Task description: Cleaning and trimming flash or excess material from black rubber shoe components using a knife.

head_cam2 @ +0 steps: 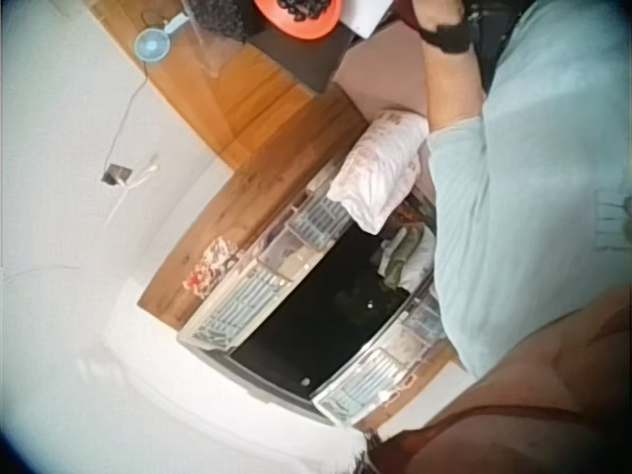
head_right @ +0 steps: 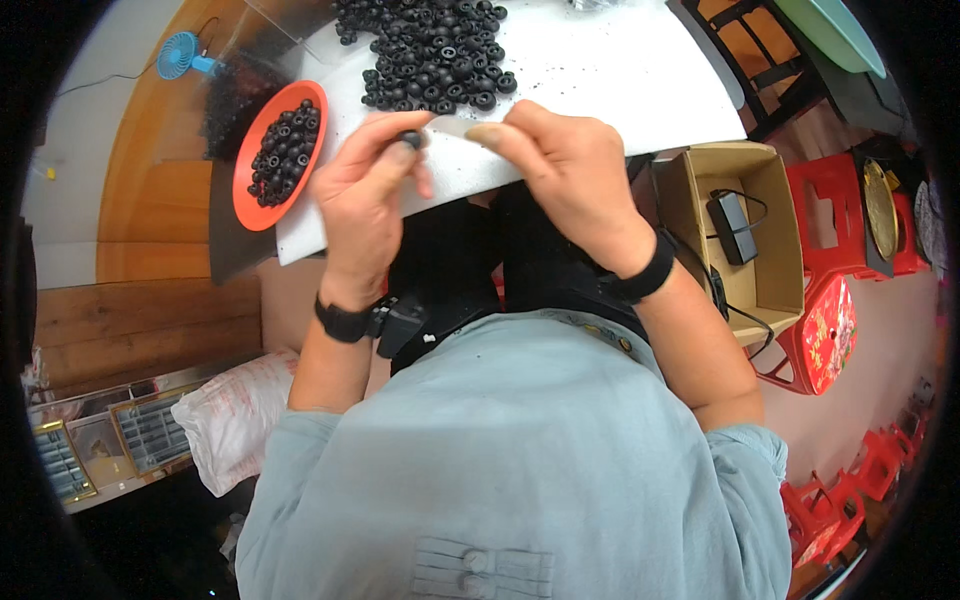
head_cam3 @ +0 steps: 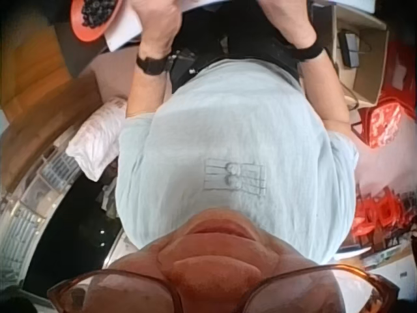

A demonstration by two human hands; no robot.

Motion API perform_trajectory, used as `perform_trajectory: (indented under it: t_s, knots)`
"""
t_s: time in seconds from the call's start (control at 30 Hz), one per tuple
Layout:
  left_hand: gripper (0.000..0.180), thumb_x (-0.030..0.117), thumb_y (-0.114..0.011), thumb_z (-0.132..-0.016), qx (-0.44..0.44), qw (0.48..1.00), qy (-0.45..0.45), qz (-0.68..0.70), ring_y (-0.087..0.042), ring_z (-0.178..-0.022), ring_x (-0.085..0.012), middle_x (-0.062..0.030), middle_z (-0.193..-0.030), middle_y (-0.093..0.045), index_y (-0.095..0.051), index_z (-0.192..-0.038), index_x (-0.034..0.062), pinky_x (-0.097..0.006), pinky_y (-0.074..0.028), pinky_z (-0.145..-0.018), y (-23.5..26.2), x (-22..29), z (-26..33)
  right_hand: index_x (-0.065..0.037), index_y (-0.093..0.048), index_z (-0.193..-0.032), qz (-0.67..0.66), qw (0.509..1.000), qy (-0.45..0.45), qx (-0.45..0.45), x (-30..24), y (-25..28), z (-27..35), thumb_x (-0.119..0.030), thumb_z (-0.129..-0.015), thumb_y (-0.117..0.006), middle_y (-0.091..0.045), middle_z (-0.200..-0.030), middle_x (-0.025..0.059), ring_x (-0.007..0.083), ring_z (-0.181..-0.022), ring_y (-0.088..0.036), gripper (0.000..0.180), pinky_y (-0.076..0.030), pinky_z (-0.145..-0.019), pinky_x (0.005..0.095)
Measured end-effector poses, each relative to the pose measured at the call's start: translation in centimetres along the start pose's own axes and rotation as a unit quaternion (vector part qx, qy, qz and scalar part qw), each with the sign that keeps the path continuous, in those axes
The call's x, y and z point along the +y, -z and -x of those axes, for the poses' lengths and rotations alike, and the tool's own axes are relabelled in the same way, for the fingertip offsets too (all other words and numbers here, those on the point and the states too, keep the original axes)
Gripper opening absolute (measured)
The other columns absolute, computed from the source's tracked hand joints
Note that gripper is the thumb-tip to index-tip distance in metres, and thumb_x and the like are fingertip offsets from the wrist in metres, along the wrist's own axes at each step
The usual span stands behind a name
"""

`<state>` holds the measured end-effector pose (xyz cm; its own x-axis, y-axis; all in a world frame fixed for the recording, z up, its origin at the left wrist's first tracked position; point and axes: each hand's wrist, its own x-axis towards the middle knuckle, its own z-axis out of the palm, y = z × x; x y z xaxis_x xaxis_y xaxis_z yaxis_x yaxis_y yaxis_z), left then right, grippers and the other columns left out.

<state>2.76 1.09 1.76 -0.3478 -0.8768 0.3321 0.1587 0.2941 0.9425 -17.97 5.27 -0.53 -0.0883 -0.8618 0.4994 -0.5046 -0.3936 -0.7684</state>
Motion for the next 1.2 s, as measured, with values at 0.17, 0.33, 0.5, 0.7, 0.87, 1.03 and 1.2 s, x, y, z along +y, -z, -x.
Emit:
perform_trajectory:
  t_s: [0.17, 0.33, 0.5, 0.7, 0.87, 1.03, 1.2]
  knots:
    - [0.023, -0.003, -0.063, -0.090, 0.155, 0.946, -0.060, -0.278, -0.059, -0.083, -0.0111, -0.0032, -0.103, -0.065, -0.074, -0.111, 0.0004, -0.025, -0.048, -0.069, 6.3, 5.6, -0.6, -0.003, -0.069, -0.081, -0.281, 0.948, -0.150, 0.004, 0.8, 1.6, -0.2, -0.030, -0.102, -0.062, -0.048, -0.058, -0.0055, 0.0044, -0.052, -0.040, 0.035, -0.030, -0.049, 0.0228]
    - [0.023, -0.001, -0.071, -0.082, 0.082, 0.835, -0.167, -0.517, -0.056, -0.099, -0.0203, -0.0048, -0.104, -0.065, -0.076, -0.103, 0.0067, -0.032, -0.047, -0.081, 8.3, 5.0, -2.0, -0.004, -0.070, -0.081, -0.265, 0.955, -0.136, -0.005, 0.5, 1.1, -0.1, -0.032, -0.102, -0.063, -0.048, -0.057, -0.0048, 0.0043, -0.052, -0.041, 0.036, -0.030, -0.049, 0.0228]
    - [0.021, 0.001, -0.077, -0.074, -0.028, 0.804, -0.247, -0.540, -0.052, -0.097, -0.0296, -0.0075, -0.092, -0.060, -0.072, -0.092, 0.0079, -0.040, -0.047, -0.082, 2.4, 1.0, -3.2, -0.003, -0.070, -0.082, -0.250, 0.960, -0.126, 0.004, 0.5, 1.0, 0.0, -0.030, -0.102, -0.063, -0.047, -0.057, -0.0053, 0.0036, -0.053, -0.040, 0.034, -0.030, -0.049, 0.0225]
    - [0.023, 0.005, -0.079, -0.073, -0.056, 0.767, -0.239, -0.593, -0.053, -0.096, -0.0303, -0.0079, -0.096, -0.058, -0.069, -0.094, 0.0046, -0.041, -0.049, -0.080, 1.0, -1.5, -4.9, -0.004, -0.070, -0.083, -0.257, 0.959, -0.123, -0.007, 1.0, 0.8, 0.3, -0.029, -0.102, -0.063, -0.048, -0.059, -0.0055, 0.0034, -0.054, -0.040, 0.032, -0.030, -0.050, 0.0226]
    - [0.016, 0.005, -0.076, -0.077, -0.062, 0.771, -0.242, -0.586, -0.054, -0.093, -0.0296, -0.0069, -0.091, -0.059, -0.069, -0.091, 0.0064, -0.041, -0.049, -0.075, 2.3, -1.6, -4.3, -0.004, -0.070, -0.083, -0.246, 0.964, -0.102, 0.002, 1.2, 0.8, 0.4, -0.029, -0.101, -0.063, -0.048, -0.060, -0.0054, 0.0034, -0.055, -0.041, 0.032, -0.030, -0.050, 0.0226]
    - [0.012, 0.007, -0.077, -0.076, -0.035, 0.826, -0.218, -0.519, -0.055, -0.087, -0.0285, -0.0060, -0.085, -0.062, -0.068, -0.083, 0.0065, -0.039, -0.048, -0.071, 2.1, -1.3, -3.6, -0.004, -0.069, -0.082, -0.235, 0.968, -0.085, 0.006, 1.3, 0.5, 0.4, -0.030, -0.101, -0.063, -0.048, -0.060, -0.0050, 0.0037, -0.056, -0.041, 0.032, -0.031, -0.050, 0.0224]
    - [0.011, 0.002, -0.074, -0.073, 0.013, 0.823, -0.243, -0.514, -0.056, -0.079, -0.0268, -0.0066, -0.078, -0.062, -0.067, -0.081, 0.0056, -0.040, -0.047, -0.064, 1.9, -2.3, -4.1, -0.004, -0.069, -0.082, -0.241, 0.965, -0.098, -0.005, 1.3, 0.6, 0.3, -0.029, -0.101, -0.064, -0.047, -0.061, -0.0052, 0.0037, -0.057, -0.040, 0.032, -0.030, -0.051, 0.0226]
